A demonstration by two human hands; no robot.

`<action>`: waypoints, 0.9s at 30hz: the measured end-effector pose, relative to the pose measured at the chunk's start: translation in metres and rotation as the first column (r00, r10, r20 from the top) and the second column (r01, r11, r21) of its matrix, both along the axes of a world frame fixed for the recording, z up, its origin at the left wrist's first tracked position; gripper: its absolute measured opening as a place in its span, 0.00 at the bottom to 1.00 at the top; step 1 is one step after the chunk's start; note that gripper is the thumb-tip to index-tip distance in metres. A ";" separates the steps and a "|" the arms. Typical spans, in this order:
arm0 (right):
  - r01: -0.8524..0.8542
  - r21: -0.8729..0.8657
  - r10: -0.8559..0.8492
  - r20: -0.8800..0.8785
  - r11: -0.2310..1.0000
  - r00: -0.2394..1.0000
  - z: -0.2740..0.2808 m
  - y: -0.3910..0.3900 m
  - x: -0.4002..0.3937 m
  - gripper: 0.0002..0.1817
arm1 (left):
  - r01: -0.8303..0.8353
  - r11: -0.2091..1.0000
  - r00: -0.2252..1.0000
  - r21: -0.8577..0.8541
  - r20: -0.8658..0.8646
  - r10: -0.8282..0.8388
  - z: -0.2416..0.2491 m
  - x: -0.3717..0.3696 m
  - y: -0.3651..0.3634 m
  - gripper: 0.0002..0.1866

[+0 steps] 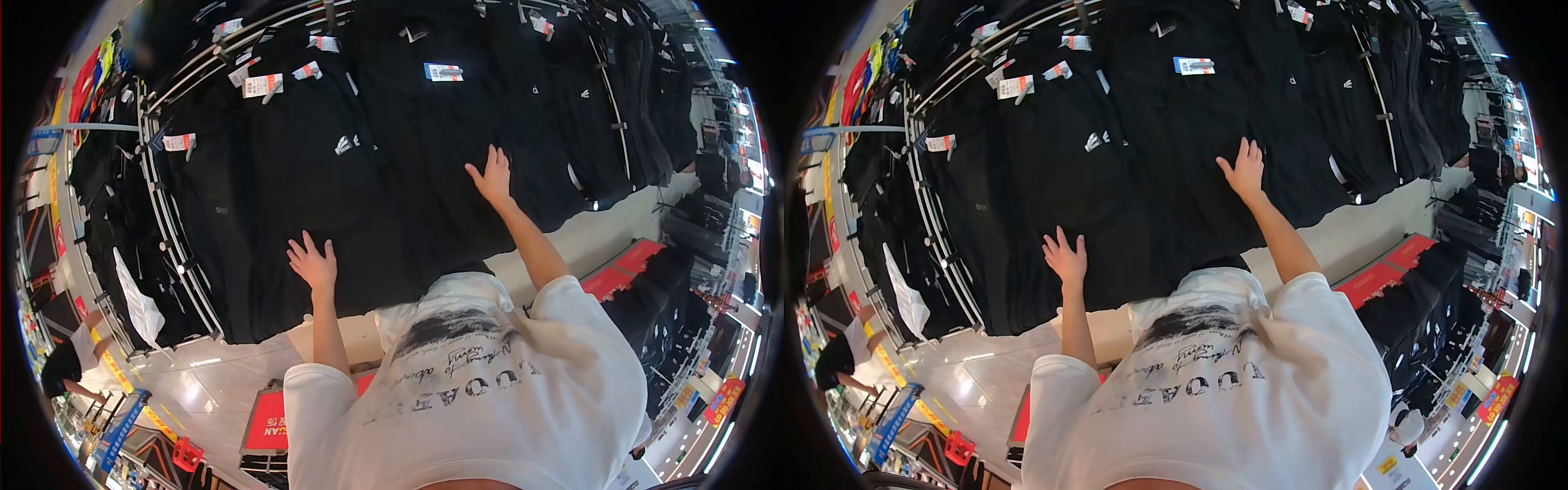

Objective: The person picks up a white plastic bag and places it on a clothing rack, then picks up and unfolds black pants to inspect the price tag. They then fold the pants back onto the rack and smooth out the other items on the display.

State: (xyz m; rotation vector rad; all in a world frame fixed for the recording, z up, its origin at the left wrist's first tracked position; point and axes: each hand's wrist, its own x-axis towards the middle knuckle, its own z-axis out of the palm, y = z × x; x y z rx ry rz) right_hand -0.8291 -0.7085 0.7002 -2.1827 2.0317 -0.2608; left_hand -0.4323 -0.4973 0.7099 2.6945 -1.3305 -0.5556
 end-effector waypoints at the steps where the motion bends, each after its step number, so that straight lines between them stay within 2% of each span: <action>1: -0.001 -0.016 0.003 0.090 1.000 0.996 -0.002 -0.013 -0.006 0.46 | -0.010 0.999 1.000 -0.042 0.017 0.010 0.004 -0.001 -0.002 0.34; 2: -0.002 -0.031 0.007 0.182 1.000 0.983 -0.001 -0.025 -0.010 0.46 | -0.020 0.996 0.999 -0.083 0.036 0.023 0.016 -0.005 -0.008 0.33; 3: 0.026 -0.027 -0.020 0.185 0.999 0.982 -0.002 -0.039 -0.013 0.47 | -0.018 0.979 0.999 -0.205 0.042 0.027 0.027 -0.013 -0.015 0.28; 4: 0.023 -0.023 -0.018 0.202 0.999 0.979 -0.001 -0.056 -0.014 0.47 | -0.017 0.979 0.998 -0.202 0.059 0.029 0.039 -0.021 -0.025 0.28; 6: -0.008 -0.146 0.027 0.126 0.989 0.992 -0.001 -0.090 -0.018 0.48 | -0.019 0.923 0.998 -0.384 -0.061 -0.004 0.062 -0.042 -0.041 0.23; 7: -0.017 -0.141 0.038 0.145 0.990 0.989 -0.002 -0.109 -0.020 0.48 | -0.023 0.925 0.999 -0.379 -0.041 0.008 0.075 -0.055 -0.049 0.23; 9: -0.095 -0.168 0.132 0.226 0.981 0.965 -0.003 -0.151 -0.023 0.50 | -0.056 0.912 0.972 -0.407 -0.232 -0.044 0.095 -0.087 -0.067 0.18; 10: -0.098 -0.167 0.138 0.250 0.981 0.958 -0.003 -0.174 -0.022 0.50 | -0.100 0.892 0.955 -0.441 -0.293 -0.037 0.086 -0.103 -0.069 0.15; 12: -0.201 -0.173 0.245 0.290 0.964 0.925 -0.006 -0.202 -0.015 0.52 | -0.337 0.885 0.820 -0.322 -0.563 0.107 0.099 -0.152 -0.083 0.14; 13: -0.191 -0.164 0.236 0.321 0.968 0.917 -0.002 -0.212 -0.010 0.52 | -0.380 0.874 0.756 -0.301 -0.646 0.106 0.099 -0.175 -0.089 0.14; 14: -0.151 -0.034 0.155 0.279 0.988 0.948 0.006 -0.224 -0.006 0.51 | -0.422 0.863 0.680 -0.276 -0.726 0.100 0.097 -0.198 -0.095 0.14; 15: -0.107 0.102 0.082 0.222 0.989 0.972 0.008 -0.230 -0.005 0.51 | -0.391 0.890 0.661 -0.234 -0.745 0.094 0.098 -0.218 -0.101 0.14; 16: -0.107 0.120 0.076 0.239 0.987 0.968 0.005 -0.235 -0.005 0.51 | -0.361 0.913 0.636 -0.188 -0.766 0.094 0.099 -0.236 -0.107 0.14; 18: -0.006 0.243 -0.067 0.289 0.970 0.955 0.000 -0.245 -0.010 0.46 | -0.326 0.933 0.587 -0.155 -0.806 0.071 0.092 -0.262 -0.117 0.16; 19: 0.006 0.078 -0.035 0.374 0.997 0.927 -0.011 -0.243 -0.015 0.28 | -0.320 0.939 0.570 -0.122 -0.817 0.088 0.091 -0.271 -0.125 0.16; 20: 0.004 0.081 -0.034 0.378 0.997 0.925 -0.006 -0.241 -0.021 0.28 | -0.316 0.944 0.550 -0.093 -0.829 0.103 0.089 -0.278 -0.133 0.16; 21: -0.081 -0.070 0.106 0.568 0.994 0.816 -0.001 -0.231 -0.027 0.20 | -0.321 0.943 0.552 -0.091 -0.827 0.108 0.086 -0.283 -0.142 0.16; 22: -0.132 -0.230 0.259 0.709 0.964 0.656 0.008 -0.216 -0.032 0.13 | -0.403 0.915 0.458 -0.012 -0.868 0.190 0.082 -0.286 -0.150 0.17; 23: -0.211 -0.149 0.243 0.798 0.966 0.552 0.032 -0.194 -0.034 0.10 | -0.477 0.876 0.354 0.072 -0.896 0.266 0.078 -0.288 -0.159 0.17; 24: -0.297 -0.071 0.203 0.874 0.952 0.442 0.063 -0.164 -0.034 0.07 | -0.487 0.870 0.354 0.078 -0.893 0.278 0.074 -0.290 -0.168 0.17; 25: -0.396 -0.131 0.261 0.919 0.909 0.295 0.086 -0.132 -0.034 0.09 | -0.574 0.809 0.218 0.130 -0.928 0.304 0.070 -0.290 -0.176 0.18; 26: -0.542 -0.022 0.153 0.968 0.840 0.197 0.106 -0.094 -0.033 0.08 | -0.646 0.740 0.079 0.187 -0.948 0.308 0.068 -0.291 -0.180 0.20; 27: -0.658 -0.015 0.072 0.996 0.753 0.060 0.136 -0.062 -0.033 0.07 | -0.700 0.629 -0.120 0.338 -0.924 0.364 0.082 -0.294 -0.192 0.21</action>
